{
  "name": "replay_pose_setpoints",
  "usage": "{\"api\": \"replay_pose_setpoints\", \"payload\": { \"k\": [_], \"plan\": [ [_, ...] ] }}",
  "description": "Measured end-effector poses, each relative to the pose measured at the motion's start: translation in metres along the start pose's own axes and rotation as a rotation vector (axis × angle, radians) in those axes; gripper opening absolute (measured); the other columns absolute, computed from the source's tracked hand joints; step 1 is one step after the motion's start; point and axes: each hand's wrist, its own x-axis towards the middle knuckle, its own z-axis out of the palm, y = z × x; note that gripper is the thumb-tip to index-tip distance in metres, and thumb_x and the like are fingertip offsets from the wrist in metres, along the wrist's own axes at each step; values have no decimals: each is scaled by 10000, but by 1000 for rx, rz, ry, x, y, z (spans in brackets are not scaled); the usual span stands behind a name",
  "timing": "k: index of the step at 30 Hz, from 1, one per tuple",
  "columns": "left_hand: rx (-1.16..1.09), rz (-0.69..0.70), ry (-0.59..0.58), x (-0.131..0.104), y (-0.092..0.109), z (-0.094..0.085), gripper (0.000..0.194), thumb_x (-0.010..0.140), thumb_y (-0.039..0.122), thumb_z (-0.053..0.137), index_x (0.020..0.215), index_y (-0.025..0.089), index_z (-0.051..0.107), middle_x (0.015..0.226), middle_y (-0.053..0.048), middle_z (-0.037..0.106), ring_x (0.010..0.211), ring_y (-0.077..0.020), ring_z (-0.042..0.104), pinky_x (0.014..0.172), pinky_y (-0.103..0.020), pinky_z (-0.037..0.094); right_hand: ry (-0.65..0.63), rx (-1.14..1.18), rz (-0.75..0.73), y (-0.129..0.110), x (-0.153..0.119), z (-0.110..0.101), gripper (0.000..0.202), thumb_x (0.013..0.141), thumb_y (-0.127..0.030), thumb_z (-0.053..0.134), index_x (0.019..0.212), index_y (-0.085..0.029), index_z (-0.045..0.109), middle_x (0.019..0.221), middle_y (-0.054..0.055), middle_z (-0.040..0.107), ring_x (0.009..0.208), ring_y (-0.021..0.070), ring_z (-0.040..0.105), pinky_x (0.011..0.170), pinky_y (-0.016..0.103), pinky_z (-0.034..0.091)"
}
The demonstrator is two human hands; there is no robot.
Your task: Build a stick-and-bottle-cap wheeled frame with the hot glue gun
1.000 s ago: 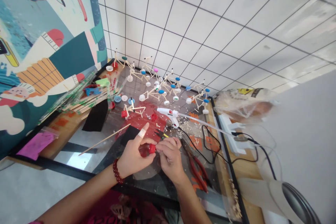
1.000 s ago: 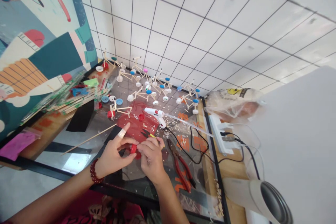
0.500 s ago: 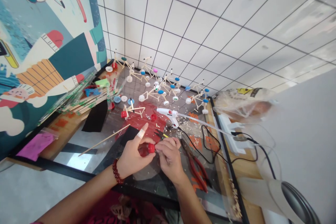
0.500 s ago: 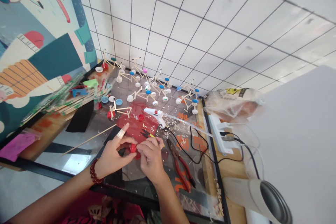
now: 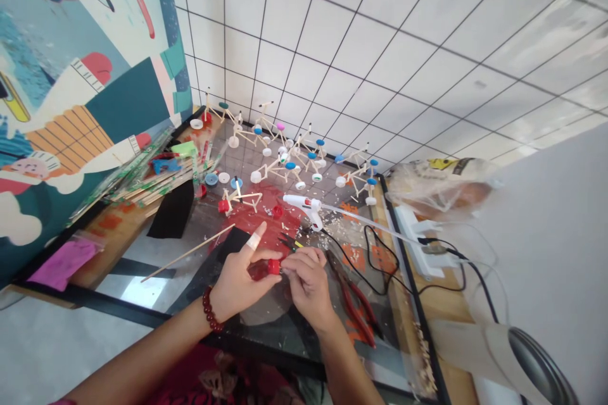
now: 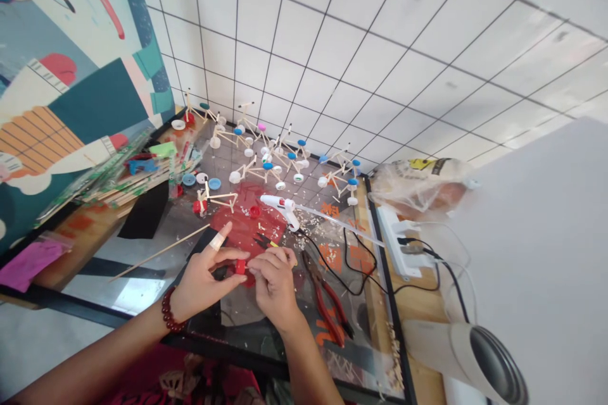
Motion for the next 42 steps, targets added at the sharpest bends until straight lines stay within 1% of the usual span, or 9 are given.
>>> {"api": "replay_pose_setpoints", "payload": {
  "k": [3,7,9,14,17,19,27,34,42],
  "plan": [
    [89,93,4,0,0,-1,930,767,140,709,1540,310,220,1026,32,783,962,-150,730,914,-292,566,-50,64,55,3,0,1,182,899,-107,539,838,-244,641,760,-22,678,810,175,570,855,380,326],
    [150,209,-19,0,-2,0,896,808,131,674,1545,325,203,1053,31,777,1010,-146,717,930,-284,553,-85,66,120,5,0,3,180,889,-113,526,805,-232,632,731,-21,649,782,168,564,851,372,325],
    [145,192,-28,0,-2,0,901,803,134,685,1544,328,210,1059,33,776,1007,-146,719,932,-281,551,-71,56,122,5,-1,4,184,886,-115,521,795,-231,632,728,-20,651,780,169,570,853,373,324],
    [68,3,-36,1,-2,1,930,751,170,743,1529,324,257,1061,40,778,959,-153,734,890,-279,571,0,40,68,1,-2,7,205,886,-107,520,808,-244,650,734,-23,675,801,176,583,857,376,322],
    [14,-55,-40,1,-3,2,937,742,184,746,1529,320,257,1060,40,778,952,-152,735,866,-276,579,11,31,45,0,-2,7,220,894,-101,514,834,-252,661,740,-24,678,807,177,576,858,381,315],
    [2,-49,-40,1,-3,2,934,745,174,728,1532,321,248,1055,41,778,963,-151,731,873,-280,578,-8,31,50,0,-1,6,216,899,-104,517,851,-254,665,754,-23,679,813,177,571,860,382,310],
    [95,83,-80,3,2,-1,964,735,105,658,1549,329,190,1048,49,777,952,-141,731,911,-280,563,-129,53,69,3,-1,-1,243,903,-78,498,830,-244,659,735,-23,648,806,171,559,873,393,301],
    [54,47,-85,1,0,0,941,743,132,654,1550,299,202,1053,26,775,918,-141,734,849,-266,582,-126,56,66,4,-1,-1,251,907,-85,499,853,-250,681,749,-18,658,808,172,557,862,392,310],
    [98,85,-99,3,2,-3,926,735,122,646,1544,290,230,1045,22,779,946,-150,735,894,-281,571,-160,52,70,3,-1,-2,263,905,-94,491,854,-259,690,736,-15,647,805,178,556,876,409,314]
  ]
}}
